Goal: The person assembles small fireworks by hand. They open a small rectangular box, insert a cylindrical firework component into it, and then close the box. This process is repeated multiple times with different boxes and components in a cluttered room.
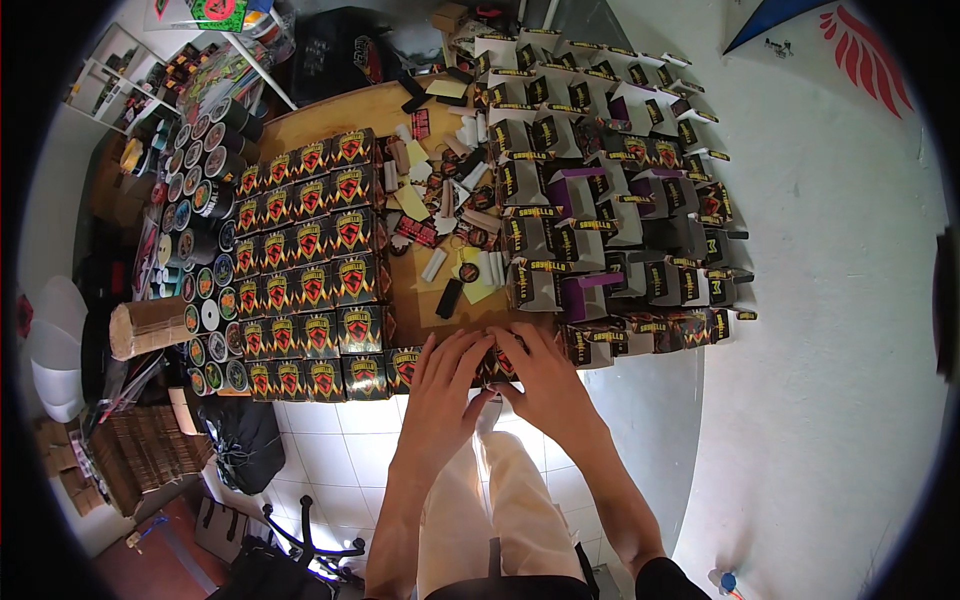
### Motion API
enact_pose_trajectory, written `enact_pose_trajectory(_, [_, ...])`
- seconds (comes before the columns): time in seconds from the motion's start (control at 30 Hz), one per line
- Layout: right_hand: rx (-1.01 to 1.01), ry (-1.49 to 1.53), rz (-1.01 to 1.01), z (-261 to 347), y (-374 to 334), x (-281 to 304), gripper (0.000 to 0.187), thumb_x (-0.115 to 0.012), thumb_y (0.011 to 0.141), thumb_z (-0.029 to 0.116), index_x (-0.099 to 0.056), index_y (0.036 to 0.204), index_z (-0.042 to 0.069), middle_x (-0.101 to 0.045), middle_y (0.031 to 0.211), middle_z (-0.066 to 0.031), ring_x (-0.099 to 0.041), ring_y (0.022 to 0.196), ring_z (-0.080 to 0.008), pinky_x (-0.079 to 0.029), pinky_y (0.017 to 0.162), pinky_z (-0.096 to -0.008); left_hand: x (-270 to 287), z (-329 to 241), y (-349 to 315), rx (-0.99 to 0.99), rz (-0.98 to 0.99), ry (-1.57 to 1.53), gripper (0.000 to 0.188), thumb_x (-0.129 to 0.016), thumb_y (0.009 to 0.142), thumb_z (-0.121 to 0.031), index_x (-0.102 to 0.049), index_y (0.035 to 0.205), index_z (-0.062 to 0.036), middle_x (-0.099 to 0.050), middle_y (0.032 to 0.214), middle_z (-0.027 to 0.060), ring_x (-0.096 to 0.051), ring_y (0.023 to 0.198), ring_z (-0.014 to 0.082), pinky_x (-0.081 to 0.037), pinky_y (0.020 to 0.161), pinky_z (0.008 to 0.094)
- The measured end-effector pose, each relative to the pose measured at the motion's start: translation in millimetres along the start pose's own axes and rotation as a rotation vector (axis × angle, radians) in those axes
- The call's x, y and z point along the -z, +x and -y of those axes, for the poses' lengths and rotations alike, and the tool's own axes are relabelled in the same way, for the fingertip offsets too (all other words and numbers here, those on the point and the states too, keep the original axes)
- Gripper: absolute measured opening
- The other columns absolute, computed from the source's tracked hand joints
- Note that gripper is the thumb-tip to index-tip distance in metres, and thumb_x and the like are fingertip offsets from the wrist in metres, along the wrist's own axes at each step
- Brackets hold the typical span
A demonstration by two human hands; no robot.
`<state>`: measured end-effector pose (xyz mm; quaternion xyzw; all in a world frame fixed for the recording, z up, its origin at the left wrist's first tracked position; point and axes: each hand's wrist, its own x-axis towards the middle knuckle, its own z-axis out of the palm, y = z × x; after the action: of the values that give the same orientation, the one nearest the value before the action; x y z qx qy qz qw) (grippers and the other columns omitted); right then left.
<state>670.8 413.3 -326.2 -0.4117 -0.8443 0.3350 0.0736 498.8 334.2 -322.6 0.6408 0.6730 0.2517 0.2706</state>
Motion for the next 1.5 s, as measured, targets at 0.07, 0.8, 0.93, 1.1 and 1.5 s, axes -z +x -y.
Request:
enact_pose_trajectory(0.07, [-0.018, 0.023, 0.005, -1, 0, -3, 0.077, -0.087, 0.081, 0.009, -0.054, 0.150, 0.009, -0.054, 0.142, -0.0151, -0.058, 0.130, -0.0403, -0.051, 0.109, -0.0510, 1, 1, 1, -0.007, 0.000, 0.003, 0.074, -0.087, 0.085, -0.014, -0.054, 0.151, -0.0101, -0.059, 0.152, 0.0098, -0.051, 0.146, 0.0347, -0.033, 0.130, 0.0556])
enact_pose_trajectory(0.8, [-0.240, 0.216, -0.461, 17, -40, 62, 0.017, -0.077, 0.094, 0.001, -0.076, 0.110, 0.006, -0.075, 0.106, -0.0094, -0.074, 0.079, -0.0285, -0.060, 0.068, -0.0386, 1, -28, 22, -0.057, 0.029, -0.166, 0.084, -0.096, 0.073, -0.016, -0.057, 0.147, -0.0092, -0.060, 0.151, 0.0123, -0.049, 0.148, 0.0414, -0.043, 0.122, 0.0533])
enact_pose_trajectory(0.93, [-0.323, 0.234, -0.457, 7, -55, 61, 0.017, -0.078, 0.095, 0.003, -0.077, 0.111, 0.008, -0.074, 0.098, -0.0071, -0.067, 0.068, -0.0215, -0.053, 0.059, -0.0333, -9, -36, 23, -0.100, 0.006, -0.123, 0.081, -0.096, 0.073, -0.019, -0.060, 0.144, -0.0101, -0.062, 0.148, 0.0119, -0.051, 0.146, 0.0411, -0.043, 0.121, 0.0545])
enact_pose_trajectory(1.1, [-0.353, 0.139, -0.341, -8, -69, 64, 0.022, -0.078, 0.096, 0.009, -0.074, 0.118, 0.010, -0.070, 0.093, -0.0094, -0.072, 0.071, -0.0296, -0.056, 0.060, -0.0386, -23, -47, 25, -0.106, -0.022, -0.050, 0.077, -0.096, 0.072, -0.020, -0.062, 0.141, -0.0102, -0.064, 0.146, 0.0109, -0.052, 0.144, 0.0409, -0.043, 0.121, 0.0550])
enact_pose_trajectory(1.5, [-0.190, -0.006, -0.403, -53, -74, 33, 0.025, -0.076, 0.094, 0.006, -0.074, 0.118, 0.012, -0.070, 0.089, -0.0100, -0.072, 0.070, -0.0338, -0.060, 0.061, -0.0421, -52, -57, 30, -0.132, -0.013, -0.002, 0.064, -0.093, 0.076, -0.017, -0.066, 0.133, -0.0099, -0.069, 0.137, 0.0088, -0.054, 0.142, 0.0381, -0.039, 0.124, 0.0575])
